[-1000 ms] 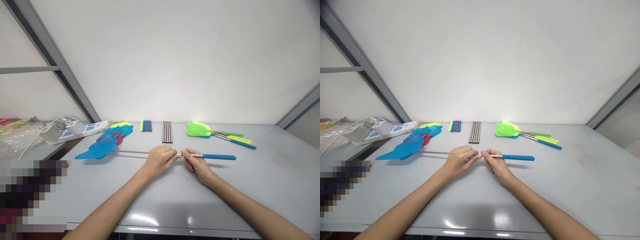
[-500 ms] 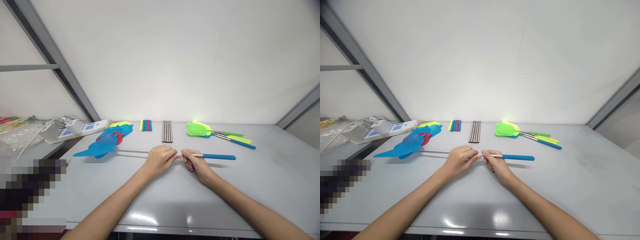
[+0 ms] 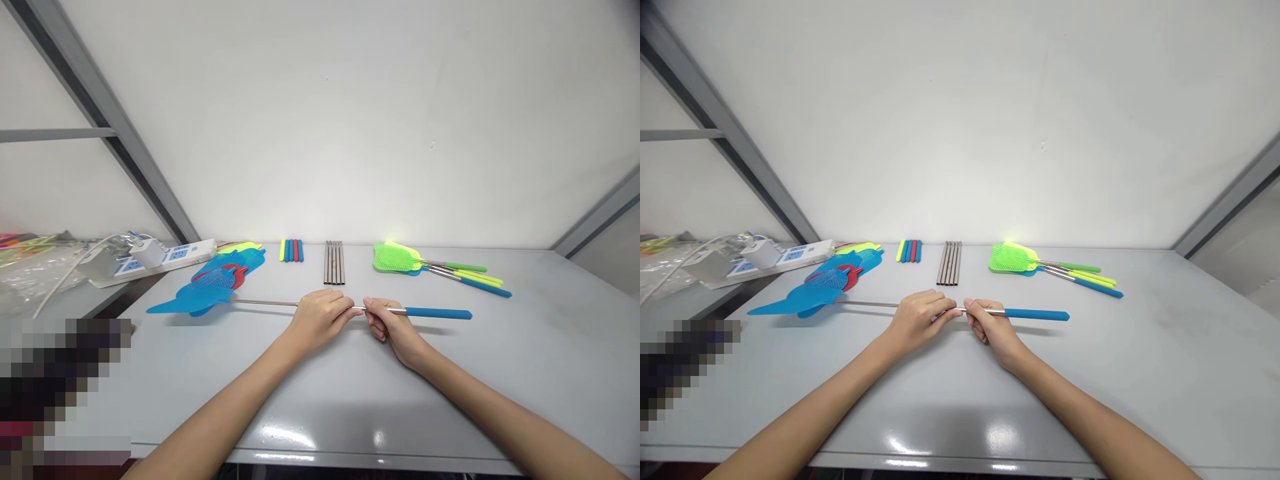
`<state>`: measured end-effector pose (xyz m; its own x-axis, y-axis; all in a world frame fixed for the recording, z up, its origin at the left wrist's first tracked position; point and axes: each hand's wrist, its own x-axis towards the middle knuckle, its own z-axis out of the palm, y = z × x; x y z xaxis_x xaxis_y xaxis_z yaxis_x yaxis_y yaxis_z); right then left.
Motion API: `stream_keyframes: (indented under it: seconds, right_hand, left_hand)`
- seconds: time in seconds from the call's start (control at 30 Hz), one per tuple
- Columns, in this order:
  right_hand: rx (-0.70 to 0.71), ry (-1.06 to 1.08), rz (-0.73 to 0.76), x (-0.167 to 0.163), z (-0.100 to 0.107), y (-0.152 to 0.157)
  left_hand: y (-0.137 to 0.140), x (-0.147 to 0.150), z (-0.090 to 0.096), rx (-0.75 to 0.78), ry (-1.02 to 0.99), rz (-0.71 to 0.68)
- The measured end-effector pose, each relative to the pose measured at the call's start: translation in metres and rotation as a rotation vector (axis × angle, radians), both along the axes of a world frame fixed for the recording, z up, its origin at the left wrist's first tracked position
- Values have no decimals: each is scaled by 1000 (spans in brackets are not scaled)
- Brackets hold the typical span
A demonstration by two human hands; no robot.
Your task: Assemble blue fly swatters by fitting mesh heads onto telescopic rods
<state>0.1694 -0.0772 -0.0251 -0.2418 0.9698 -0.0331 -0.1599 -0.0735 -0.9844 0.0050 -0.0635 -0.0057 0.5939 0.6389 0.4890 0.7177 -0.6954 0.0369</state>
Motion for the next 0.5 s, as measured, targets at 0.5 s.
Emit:
stream_keyframes:
  seconds: [0.5]
  right_hand:
    - [-35, 57, 44, 0, -4, 1]
  left_hand:
    - [-8, 6, 11, -201, -232, -180]
